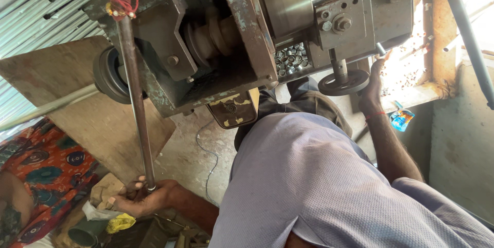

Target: The person operates an industrial metalworking machine by pulling a long lever and turning a handwheel to manufacture small metal components.

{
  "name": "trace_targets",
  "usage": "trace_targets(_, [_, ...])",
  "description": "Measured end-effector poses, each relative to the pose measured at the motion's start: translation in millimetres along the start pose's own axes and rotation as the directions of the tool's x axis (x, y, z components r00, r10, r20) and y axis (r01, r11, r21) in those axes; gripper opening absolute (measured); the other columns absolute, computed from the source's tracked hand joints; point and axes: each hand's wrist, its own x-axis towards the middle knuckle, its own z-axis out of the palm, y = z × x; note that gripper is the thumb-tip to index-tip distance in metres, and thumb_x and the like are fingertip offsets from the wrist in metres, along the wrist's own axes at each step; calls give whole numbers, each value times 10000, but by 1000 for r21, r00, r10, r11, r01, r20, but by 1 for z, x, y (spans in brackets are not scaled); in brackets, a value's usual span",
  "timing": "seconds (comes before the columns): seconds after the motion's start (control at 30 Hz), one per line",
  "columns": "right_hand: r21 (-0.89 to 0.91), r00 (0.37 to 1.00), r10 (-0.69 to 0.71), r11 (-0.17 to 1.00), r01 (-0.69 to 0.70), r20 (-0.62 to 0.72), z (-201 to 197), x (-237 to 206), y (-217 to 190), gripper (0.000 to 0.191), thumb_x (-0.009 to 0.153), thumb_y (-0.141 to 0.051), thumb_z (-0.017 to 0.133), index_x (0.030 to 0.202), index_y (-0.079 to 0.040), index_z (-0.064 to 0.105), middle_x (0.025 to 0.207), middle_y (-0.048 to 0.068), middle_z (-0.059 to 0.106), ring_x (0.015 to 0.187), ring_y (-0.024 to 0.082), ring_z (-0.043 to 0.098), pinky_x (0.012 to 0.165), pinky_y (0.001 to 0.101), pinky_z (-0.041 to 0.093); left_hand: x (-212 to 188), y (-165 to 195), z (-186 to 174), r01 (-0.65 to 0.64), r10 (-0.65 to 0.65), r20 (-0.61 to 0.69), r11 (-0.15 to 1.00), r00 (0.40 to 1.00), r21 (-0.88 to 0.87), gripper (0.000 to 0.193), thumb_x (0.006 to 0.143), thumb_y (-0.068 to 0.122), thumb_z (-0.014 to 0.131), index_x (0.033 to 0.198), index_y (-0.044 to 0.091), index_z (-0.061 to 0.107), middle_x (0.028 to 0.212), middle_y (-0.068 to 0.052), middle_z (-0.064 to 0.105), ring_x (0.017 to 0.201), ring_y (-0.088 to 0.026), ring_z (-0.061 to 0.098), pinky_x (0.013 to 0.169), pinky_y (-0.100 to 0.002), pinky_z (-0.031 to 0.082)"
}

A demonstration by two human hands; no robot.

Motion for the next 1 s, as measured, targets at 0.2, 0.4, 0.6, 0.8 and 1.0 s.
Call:
trace_targets(0.2, [65,995,-18,998,11,96,6,5,-3,1053,952,-857,262,1172,78,693,1002,123,721,964,203,650,846,326,491,-12,-16,-1,46,-47,-6,997,999,-56,397,1194,204,411,1567,73,368,1223,-93,490,778,-116,538,592,-206,477])
trace_targets(0.4, [-24,977,-134,990,139,167,-13,-28,-4,891,985,-749,304,1227,37,648,1076,111,751,1068,228,686,1016,382,493,-19,-33,-2,369,-452,17,704,892,-606,491,1196,324,381,1491,-49,504,1016,-80,498,738,-124,550,576,-205,455])
trace_targets(0.6, [-517,764,-205,627,583,612,22,-29,25,446,1000,-342,649,1179,66,655,1097,205,644,1047,330,602,887,438,476,-13,-14,-4,-45,43,15,990,999,132,525,1149,227,612,1518,-17,329,1261,-169,499,970,-217,581,732,-294,512])
trace_targets(0.8, [-575,917,-153,738,353,368,-22,-14,-6,393,1004,-250,528,1328,-52,633,1230,103,689,1134,188,623,973,359,480,-8,-9,-4,-146,141,40,969,989,198,551,1155,284,581,1513,-27,300,1332,-211,481,1075,-291,601,861,-412,564])
trace_targets(1.0, [-599,748,126,692,404,651,6,-45,-16,423,1029,-378,516,1232,-32,651,1180,110,711,1109,212,637,986,372,488,-10,1,-5,-60,53,46,982,998,179,544,1189,283,555,1555,-14,283,1358,-207,491,1092,-295,616,812,-373,581])
